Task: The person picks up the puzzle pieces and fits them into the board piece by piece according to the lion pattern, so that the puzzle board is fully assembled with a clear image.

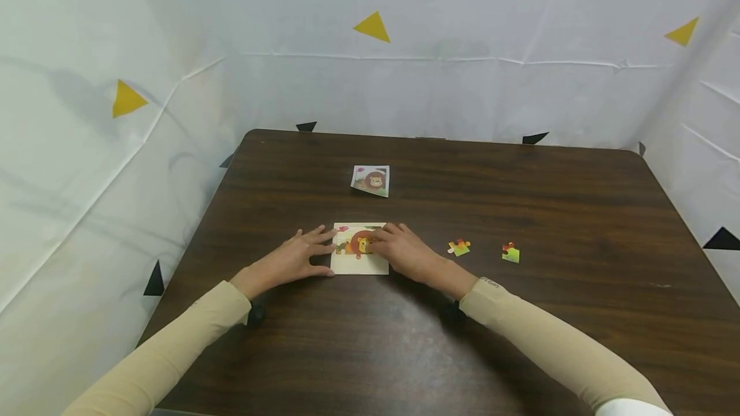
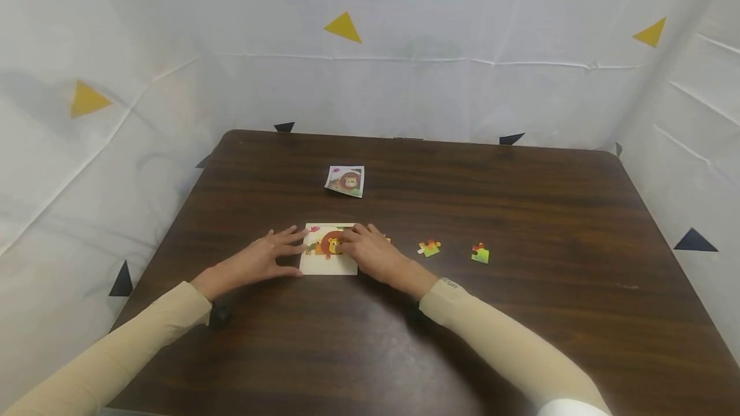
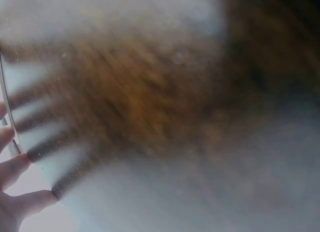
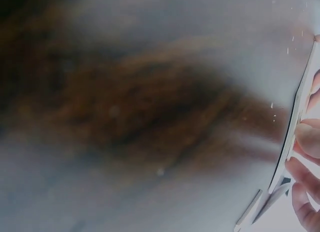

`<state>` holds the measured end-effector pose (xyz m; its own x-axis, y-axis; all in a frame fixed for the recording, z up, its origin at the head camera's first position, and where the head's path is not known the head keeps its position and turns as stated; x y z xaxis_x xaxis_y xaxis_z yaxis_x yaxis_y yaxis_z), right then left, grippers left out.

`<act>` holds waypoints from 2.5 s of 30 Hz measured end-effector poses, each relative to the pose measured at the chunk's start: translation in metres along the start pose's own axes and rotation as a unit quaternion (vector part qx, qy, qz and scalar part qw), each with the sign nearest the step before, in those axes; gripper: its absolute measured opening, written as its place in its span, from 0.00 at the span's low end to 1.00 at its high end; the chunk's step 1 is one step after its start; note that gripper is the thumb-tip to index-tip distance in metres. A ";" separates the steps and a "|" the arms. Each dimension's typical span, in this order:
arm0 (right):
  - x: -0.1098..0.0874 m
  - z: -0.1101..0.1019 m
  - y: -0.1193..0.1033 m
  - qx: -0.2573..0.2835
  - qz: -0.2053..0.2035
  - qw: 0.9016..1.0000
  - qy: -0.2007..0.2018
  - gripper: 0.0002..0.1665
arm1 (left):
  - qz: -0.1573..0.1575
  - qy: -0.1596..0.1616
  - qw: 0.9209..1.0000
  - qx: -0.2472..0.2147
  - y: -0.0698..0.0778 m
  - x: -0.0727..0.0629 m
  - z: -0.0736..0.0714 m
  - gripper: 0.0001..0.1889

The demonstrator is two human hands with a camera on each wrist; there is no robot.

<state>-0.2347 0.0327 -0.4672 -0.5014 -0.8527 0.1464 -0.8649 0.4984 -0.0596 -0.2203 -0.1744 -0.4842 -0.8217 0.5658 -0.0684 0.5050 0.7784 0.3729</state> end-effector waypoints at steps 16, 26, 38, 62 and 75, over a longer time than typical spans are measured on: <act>-0.001 0.003 -0.007 -0.027 0.009 0.999 -0.028 0.30 | 0.001 0.000 1.000 0.004 0.000 0.001 0.001 0.33; -0.001 -0.002 -0.004 0.073 0.037 0.997 0.019 0.18 | 0.011 0.007 1.000 0.002 0.001 0.000 0.001 0.32; -0.015 -0.026 0.022 0.120 0.074 0.983 0.116 0.17 | 0.006 0.008 1.000 0.011 0.000 0.001 0.001 0.34; -0.066 -0.016 0.053 0.146 0.151 0.974 0.086 0.27 | 0.031 0.035 0.999 0.000 0.002 -0.001 -0.001 0.32; -0.060 -0.013 0.047 0.126 0.119 0.981 0.091 0.26 | 0.006 0.022 1.000 0.006 0.000 0.000 0.000 0.33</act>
<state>-0.2450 0.1095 -0.4663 -0.6967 -0.6641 0.2713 -0.7140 0.6056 -0.3512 -0.2200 -0.1750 -0.4845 -0.8256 0.5637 -0.0234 0.5185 0.7745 0.3624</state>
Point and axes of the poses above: each hand's wrist, its own x-axis towards the middle knuckle, its own z-axis out of the palm, y = z × x, the point moved 5 cm from there along x, towards the middle knuckle, and after that the axes turned 2 degrees about y, right-handed, at the moved point
